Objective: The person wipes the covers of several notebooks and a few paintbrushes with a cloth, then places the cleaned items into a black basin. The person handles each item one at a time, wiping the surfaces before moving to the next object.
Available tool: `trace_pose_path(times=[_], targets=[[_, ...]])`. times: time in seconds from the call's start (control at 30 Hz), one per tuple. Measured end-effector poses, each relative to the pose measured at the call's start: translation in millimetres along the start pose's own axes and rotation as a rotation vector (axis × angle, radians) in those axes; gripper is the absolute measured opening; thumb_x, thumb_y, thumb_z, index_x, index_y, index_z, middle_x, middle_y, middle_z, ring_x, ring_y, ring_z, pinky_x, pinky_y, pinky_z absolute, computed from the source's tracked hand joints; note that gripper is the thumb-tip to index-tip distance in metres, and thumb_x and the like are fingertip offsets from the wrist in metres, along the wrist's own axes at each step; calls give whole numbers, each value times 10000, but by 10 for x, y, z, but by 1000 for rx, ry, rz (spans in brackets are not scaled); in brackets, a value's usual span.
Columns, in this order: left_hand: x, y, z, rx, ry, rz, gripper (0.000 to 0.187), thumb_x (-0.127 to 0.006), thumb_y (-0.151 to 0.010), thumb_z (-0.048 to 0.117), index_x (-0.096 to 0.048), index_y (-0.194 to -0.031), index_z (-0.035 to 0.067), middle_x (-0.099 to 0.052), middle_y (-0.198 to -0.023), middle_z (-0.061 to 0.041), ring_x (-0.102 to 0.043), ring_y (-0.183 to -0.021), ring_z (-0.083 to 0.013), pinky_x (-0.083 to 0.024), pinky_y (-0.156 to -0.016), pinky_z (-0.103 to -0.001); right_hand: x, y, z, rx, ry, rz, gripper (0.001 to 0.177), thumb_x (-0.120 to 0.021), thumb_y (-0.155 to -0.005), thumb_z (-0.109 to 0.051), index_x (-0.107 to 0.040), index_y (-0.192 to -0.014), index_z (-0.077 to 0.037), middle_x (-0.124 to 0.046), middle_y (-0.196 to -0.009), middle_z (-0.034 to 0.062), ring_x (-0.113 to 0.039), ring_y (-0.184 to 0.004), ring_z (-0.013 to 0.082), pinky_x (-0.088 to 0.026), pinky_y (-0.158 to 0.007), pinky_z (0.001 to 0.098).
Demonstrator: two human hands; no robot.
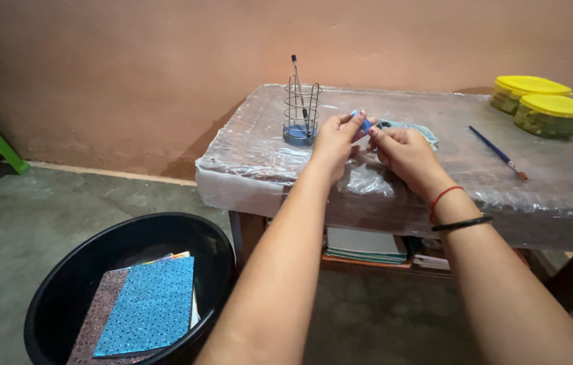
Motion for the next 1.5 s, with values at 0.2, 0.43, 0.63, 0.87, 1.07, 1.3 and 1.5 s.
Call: trace_pose_path(times=[0.2,0.43,0.63,0.87,1.07,1.3,1.5], targets=[[-104,83,4,113,213,-192,333,-620,-982,261,-582,-1265,90,-698,-1251,-79,-658,-1040,-170,-562,-841,-356,14,-65,117,-18,-97,-49,423,-560,-1095,-336,-624,-784,-57,-494,-597,-38,-354,-513,59,-252,-469,243],[-64,22,-60,90,198,-86,240,-653,-976,217,-608,-1117,28,-698,-1085,-89,-691,-972,-200,-629,-791,-438,19,-45,13,51,175,90,402,-588,-1057,-363,-738,-860,-46,-531,-614,-50,-415,-541,54,-311,-485,246],[-50,17,-58,72,125,-9,275,-731,-957,241,-620,-1040,3,-679,-983,-97,-697,-845,-185,-608,-665,-396,17,95,-243,70,534,254,440,-593,-1016,-441,-781,-860,-74,-627,-583,26,-538,-525,115,-412,-518,307],[-81,100,31,105,105,113,349,-769,-873,231,-573,-1026,-15,-665,-938,-102,-709,-838,-231,-667,-634,-480,-24,156,-360,98,635,293,439,-590,-1021,-435,-790,-891,-66,-687,-628,89,-611,-538,188,-461,-553,355],[-81,188,122,84,85,289,402,-797,-835,199,-551,-1026,-55,-679,-938,-152,-729,-790,-238,-672,-547,-473,-62,166,-416,131,694,298,412,-595,-1016,-402,-791,-915,-54,-722,-706,131,-678,-585,241,-501,-599,379],[23,110,13,45,45,310,445,-804,-873,245,-548,-1097,-42,-679,-908,-145,-700,-729,-221,-605,-519,-391,-67,147,-323,118,612,231,392,-611,-1010,-382,-794,-915,-49,-661,-622,132,-599,-547,195,-471,-571,367],[75,-109,-205,68,142,127,385,-621,-987,326,-544,-1244,50,-711,-1012,-97,-725,-816,-220,-525,-667,-327,119,-60,121,10,27,134,307,-569,-1090,-295,-667,-980,-25,-614,-713,72,-502,-529,122,-393,-491,276]])
Point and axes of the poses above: each hand's wrist, its own y-axis away from the middle knuckle, its own x-axis out of the back of the hand, z = x × y, the point moved 8 cm from there along -y, towards the middle knuckle
